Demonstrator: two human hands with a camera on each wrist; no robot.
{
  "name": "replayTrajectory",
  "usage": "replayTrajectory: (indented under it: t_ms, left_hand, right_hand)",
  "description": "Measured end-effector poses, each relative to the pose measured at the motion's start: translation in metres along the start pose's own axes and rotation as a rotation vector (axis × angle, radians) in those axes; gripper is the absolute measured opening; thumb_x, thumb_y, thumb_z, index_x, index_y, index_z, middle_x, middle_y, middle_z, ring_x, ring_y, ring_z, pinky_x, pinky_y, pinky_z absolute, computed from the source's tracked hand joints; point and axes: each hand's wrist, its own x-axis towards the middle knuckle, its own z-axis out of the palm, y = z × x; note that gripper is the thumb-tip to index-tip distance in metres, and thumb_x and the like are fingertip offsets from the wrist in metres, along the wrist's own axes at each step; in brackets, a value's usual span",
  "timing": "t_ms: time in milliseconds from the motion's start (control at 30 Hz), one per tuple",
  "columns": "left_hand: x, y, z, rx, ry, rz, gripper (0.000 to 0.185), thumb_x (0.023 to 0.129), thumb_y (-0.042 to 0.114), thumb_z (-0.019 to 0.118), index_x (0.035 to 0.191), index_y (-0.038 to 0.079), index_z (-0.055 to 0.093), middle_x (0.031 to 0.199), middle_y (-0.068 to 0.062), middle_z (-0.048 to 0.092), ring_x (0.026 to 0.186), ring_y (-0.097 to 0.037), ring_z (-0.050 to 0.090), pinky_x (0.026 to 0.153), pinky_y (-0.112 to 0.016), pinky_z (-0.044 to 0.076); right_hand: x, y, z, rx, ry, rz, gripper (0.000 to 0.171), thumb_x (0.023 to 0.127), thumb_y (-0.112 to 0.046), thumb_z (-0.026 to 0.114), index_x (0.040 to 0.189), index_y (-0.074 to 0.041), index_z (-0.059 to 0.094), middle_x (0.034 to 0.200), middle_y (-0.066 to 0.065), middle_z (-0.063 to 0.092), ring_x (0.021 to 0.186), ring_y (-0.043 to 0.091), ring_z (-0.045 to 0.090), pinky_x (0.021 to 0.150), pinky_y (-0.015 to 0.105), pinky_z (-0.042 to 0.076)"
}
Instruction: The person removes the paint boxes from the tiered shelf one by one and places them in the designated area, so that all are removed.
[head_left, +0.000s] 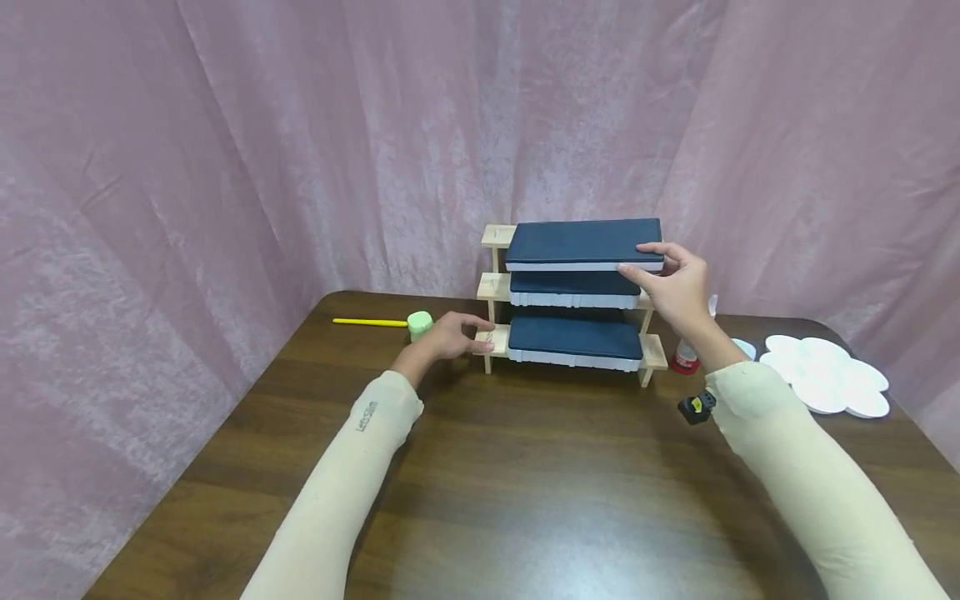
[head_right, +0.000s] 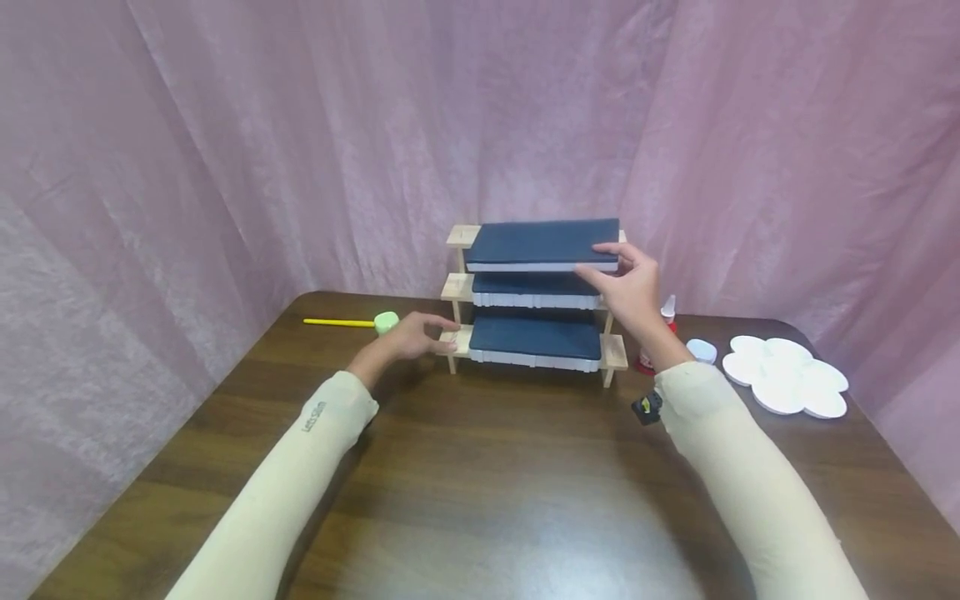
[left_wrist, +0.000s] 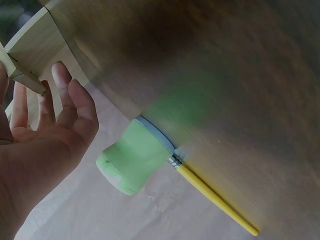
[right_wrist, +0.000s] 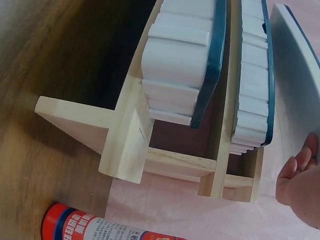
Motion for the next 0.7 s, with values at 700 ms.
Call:
replayTrajectory:
  t_ms: [700]
  left_hand:
    - [0.004, -0.001, 0.001, 0.016, 0.003, 0.037, 0.046, 0.084, 0.030, 0.081, 0.127, 0.019, 0.070, 0.139, -0.011, 0.058, 0.129, -0.030, 0.048, 0.108, -0.045, 0.038]
  right_hand:
    - [-0.016, 0.000, -0.008, 0.121, 0.038, -0.087, 0.037, 0.078, 0.001, 0.081, 0.111, 0.011, 0.066, 0.064, -0.003, 0.061, 0.061, 0.000, 0.061, 0.056, 0.014, 0.047]
